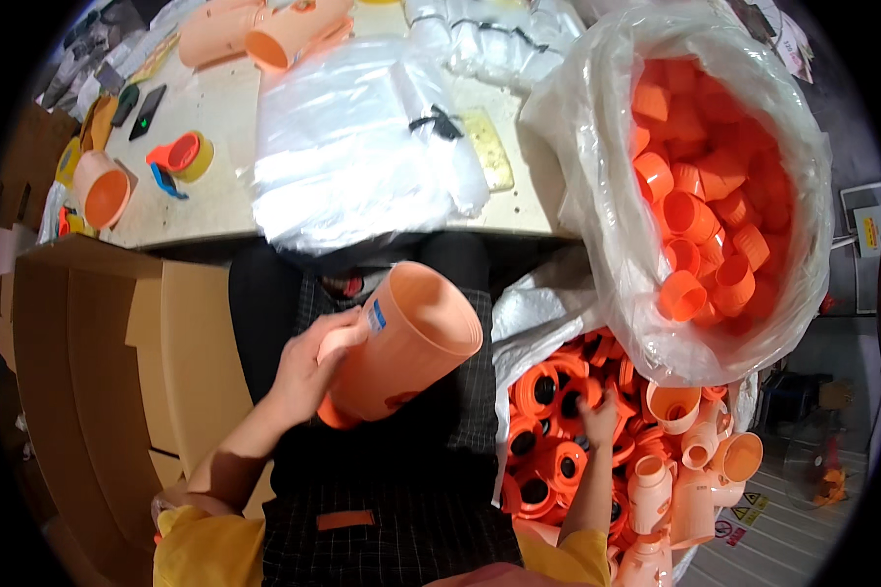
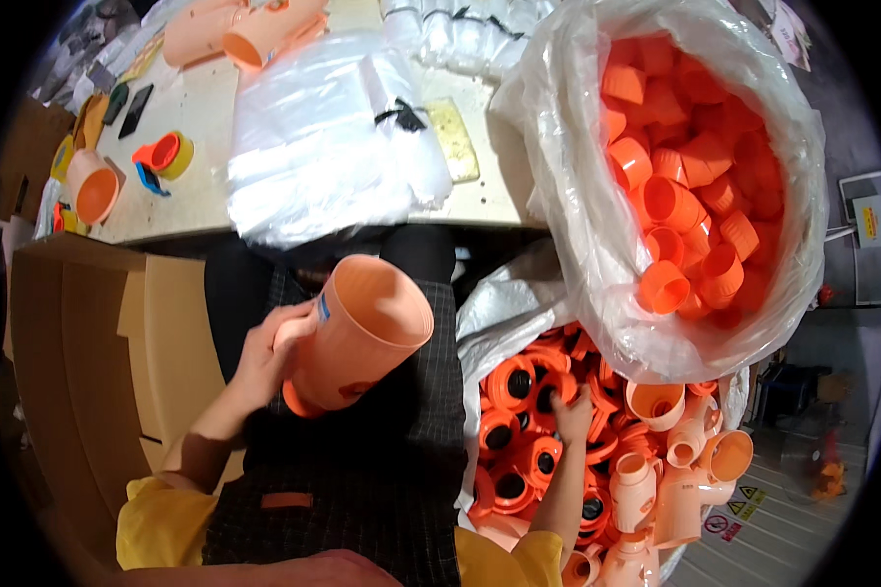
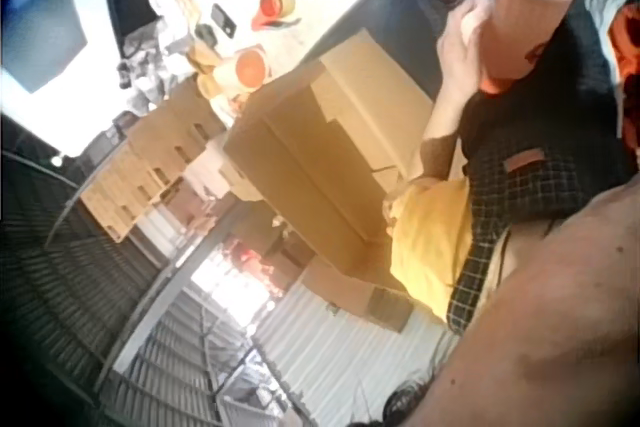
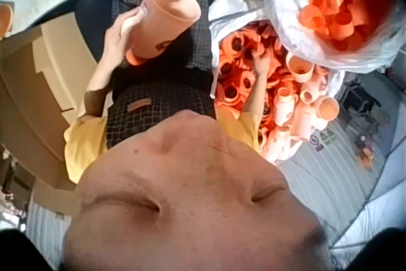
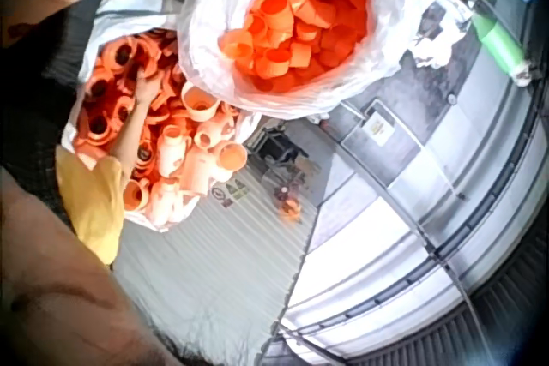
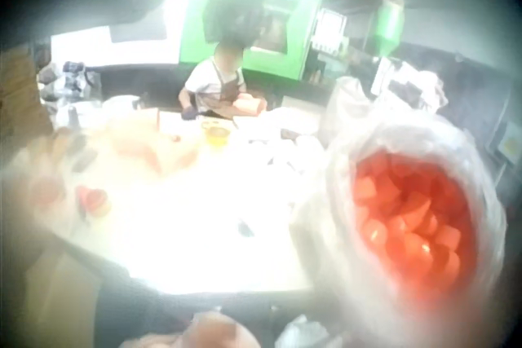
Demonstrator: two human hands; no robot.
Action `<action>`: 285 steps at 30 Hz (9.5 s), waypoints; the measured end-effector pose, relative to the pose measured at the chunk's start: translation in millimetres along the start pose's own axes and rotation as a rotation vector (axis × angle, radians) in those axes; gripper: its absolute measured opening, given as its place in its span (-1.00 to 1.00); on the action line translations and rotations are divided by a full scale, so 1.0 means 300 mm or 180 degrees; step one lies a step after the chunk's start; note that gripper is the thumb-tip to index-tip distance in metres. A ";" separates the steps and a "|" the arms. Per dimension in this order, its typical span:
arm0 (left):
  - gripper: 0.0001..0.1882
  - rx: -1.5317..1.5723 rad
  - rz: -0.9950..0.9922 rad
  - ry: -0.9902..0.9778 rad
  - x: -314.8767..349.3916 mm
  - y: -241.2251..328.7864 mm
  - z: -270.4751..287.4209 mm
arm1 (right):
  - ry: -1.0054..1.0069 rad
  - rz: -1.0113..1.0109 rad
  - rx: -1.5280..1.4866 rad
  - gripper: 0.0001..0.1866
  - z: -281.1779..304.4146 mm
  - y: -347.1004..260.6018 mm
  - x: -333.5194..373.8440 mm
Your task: The person picks up a plastic jug, attaches an orange cap, places the jug into a plastic bag, and then puts the bagged jug into a large cardboard box. They repeat this process with several jugs from a large sack.
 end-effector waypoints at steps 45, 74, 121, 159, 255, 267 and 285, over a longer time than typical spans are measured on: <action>-0.75 -0.1744 -0.1958 0.0982 -0.559 -0.164 0.038 | -0.1951 0.2793 -0.1500 -0.30 0.033 -1.394 0.144; -0.86 0.3253 0.0559 0.0247 -0.450 -0.038 -0.108 | -0.0898 0.1262 -0.3759 -0.94 -0.070 -1.477 -0.129; -0.64 -0.4921 0.2758 0.1025 1.886 -0.301 1.232 | -0.3421 0.3169 -0.1251 -0.70 -0.407 -1.496 0.772; -0.52 -0.0786 -0.2618 -0.2370 0.107 0.394 -0.700 | 0.0655 0.1581 0.2034 -0.75 0.538 -0.605 0.634; -0.64 -0.0566 -0.0421 -0.0112 0.162 0.044 -0.008 | -0.0918 0.3126 -0.2004 0.01 0.290 -1.534 0.066; -0.70 0.0623 -0.0001 -0.0471 0.095 -0.067 0.110 | -0.0730 0.4442 -0.0966 -0.25 0.124 -1.372 0.415; -0.43 -0.0959 -0.0572 0.0281 0.188 0.055 0.018 | -0.2302 0.2151 -0.1621 -0.47 -0.022 -1.451 0.242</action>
Point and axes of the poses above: each hand's wrist, its own x-axis away from the middle knuckle, its own z-axis out of the back of the hand, y = z × x, the point moved 7 cm from there along -x, towards the middle knuckle, and after that the axes turned 11 degrees about x, right-handed, at the moved point
